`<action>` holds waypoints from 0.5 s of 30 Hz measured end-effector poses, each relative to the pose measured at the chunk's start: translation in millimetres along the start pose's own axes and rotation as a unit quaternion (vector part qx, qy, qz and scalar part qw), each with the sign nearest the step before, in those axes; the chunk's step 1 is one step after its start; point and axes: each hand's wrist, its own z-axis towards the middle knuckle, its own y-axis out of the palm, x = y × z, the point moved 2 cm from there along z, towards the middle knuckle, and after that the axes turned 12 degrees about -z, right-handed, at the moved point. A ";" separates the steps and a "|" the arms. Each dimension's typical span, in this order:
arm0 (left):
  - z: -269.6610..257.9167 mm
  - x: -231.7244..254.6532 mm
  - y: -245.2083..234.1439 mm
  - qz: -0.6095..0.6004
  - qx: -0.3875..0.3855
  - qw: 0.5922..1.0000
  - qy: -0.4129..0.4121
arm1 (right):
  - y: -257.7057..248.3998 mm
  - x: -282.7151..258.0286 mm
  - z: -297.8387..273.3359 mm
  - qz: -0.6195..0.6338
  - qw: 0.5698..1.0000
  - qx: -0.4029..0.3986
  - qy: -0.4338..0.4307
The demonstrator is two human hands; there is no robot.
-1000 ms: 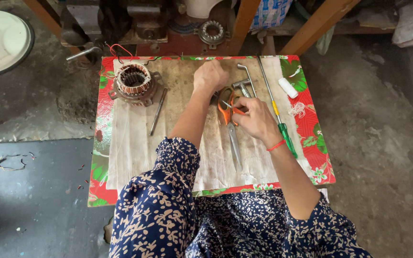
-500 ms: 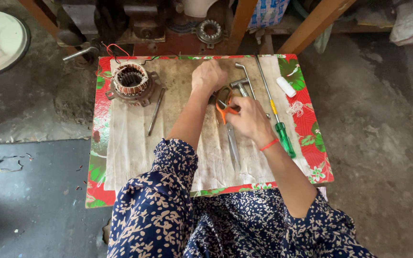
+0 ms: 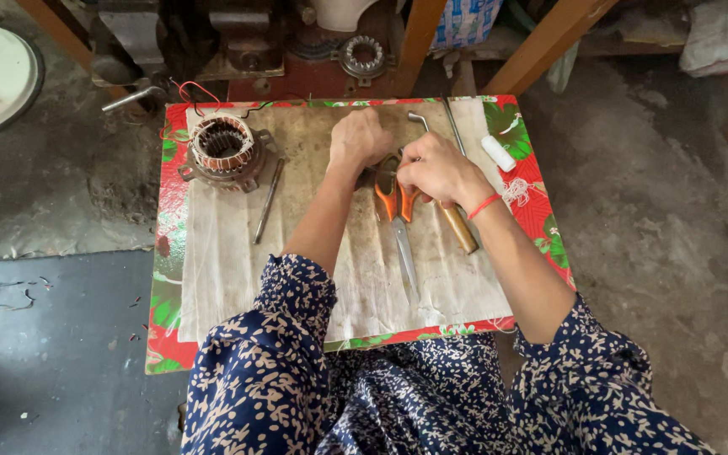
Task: The person uses scissors to trim copper windings on a motor stator, then uses a hammer to tap the stator core. The person continues trimming and tapping the stator repeatedly.
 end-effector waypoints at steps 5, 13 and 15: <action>-2.4 -2.7 -0.9 0.015 0.026 0.999 0.043 | -6.8 -4.7 4.4 0.001 0.999 -0.033 0.004; -6.1 -0.3 -8.2 0.011 0.015 0.998 0.067 | -11.8 -0.8 9.8 0.014 0.997 -0.075 -0.019; -6.7 0.4 -9.3 0.013 0.011 0.997 0.073 | -13.1 0.4 10.8 0.020 0.996 -0.085 -0.029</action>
